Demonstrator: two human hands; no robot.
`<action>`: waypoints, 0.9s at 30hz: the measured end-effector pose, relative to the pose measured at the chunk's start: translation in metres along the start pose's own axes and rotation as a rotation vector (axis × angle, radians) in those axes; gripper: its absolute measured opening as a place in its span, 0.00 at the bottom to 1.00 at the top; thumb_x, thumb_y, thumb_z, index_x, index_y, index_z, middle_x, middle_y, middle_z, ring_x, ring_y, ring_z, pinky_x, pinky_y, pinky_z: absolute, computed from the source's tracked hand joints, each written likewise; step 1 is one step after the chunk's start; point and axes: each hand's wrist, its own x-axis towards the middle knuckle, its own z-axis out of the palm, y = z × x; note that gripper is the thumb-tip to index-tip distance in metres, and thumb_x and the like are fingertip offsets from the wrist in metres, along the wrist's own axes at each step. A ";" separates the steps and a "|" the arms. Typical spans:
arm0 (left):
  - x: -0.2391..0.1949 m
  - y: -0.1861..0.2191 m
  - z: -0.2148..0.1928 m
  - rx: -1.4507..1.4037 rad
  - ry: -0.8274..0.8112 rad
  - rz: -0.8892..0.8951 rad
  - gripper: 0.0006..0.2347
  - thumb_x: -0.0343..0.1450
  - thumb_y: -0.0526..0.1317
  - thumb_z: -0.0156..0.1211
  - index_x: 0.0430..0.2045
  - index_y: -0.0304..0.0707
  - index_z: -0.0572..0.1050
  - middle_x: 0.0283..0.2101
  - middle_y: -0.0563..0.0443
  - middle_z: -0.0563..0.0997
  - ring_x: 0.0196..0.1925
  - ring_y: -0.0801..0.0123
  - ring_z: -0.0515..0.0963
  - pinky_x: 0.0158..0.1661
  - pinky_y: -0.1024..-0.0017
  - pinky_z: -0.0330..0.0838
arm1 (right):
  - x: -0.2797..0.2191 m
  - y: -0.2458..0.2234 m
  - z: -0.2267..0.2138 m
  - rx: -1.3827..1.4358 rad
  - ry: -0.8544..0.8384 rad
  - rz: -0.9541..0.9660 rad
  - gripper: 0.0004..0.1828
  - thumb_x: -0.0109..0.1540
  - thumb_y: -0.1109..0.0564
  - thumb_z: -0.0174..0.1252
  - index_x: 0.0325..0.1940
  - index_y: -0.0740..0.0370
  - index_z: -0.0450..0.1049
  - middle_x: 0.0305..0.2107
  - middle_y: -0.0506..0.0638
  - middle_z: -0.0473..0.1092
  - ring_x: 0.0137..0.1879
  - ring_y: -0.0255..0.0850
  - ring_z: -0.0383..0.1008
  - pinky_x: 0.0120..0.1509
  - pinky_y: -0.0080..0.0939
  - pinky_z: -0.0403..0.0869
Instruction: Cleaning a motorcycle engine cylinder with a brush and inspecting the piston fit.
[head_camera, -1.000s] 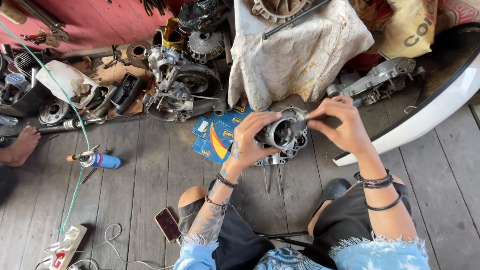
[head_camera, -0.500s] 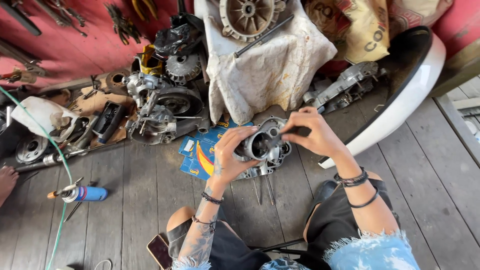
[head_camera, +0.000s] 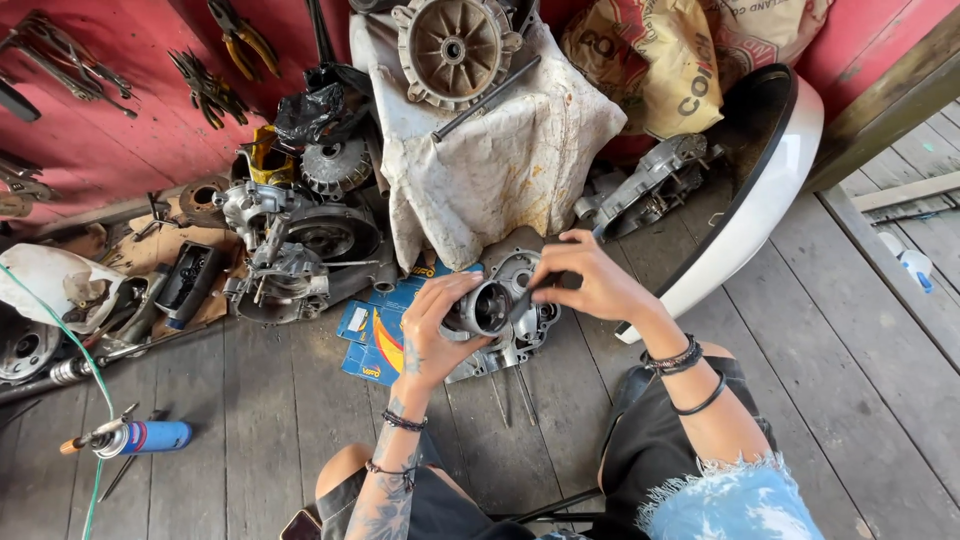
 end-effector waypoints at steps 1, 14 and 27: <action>0.000 0.000 -0.001 -0.001 0.000 -0.004 0.21 0.56 0.34 0.79 0.42 0.30 0.79 0.43 0.42 0.84 0.47 0.47 0.83 0.49 0.57 0.78 | -0.001 0.004 -0.003 0.001 -0.002 0.003 0.06 0.58 0.49 0.71 0.36 0.45 0.81 0.26 0.37 0.74 0.35 0.31 0.75 0.71 0.50 0.56; 0.001 0.001 -0.002 0.002 -0.011 -0.029 0.24 0.54 0.32 0.79 0.44 0.32 0.79 0.45 0.44 0.83 0.49 0.47 0.82 0.50 0.57 0.77 | -0.002 0.003 -0.009 -0.006 0.009 0.024 0.07 0.58 0.50 0.72 0.38 0.47 0.80 0.28 0.38 0.74 0.38 0.33 0.76 0.72 0.48 0.57; -0.002 -0.001 0.000 -0.012 -0.025 -0.064 0.25 0.53 0.32 0.79 0.45 0.35 0.79 0.46 0.48 0.83 0.51 0.50 0.82 0.52 0.58 0.77 | -0.001 0.012 -0.017 -0.127 0.108 0.040 0.08 0.62 0.52 0.70 0.44 0.49 0.80 0.30 0.40 0.73 0.40 0.33 0.75 0.73 0.45 0.56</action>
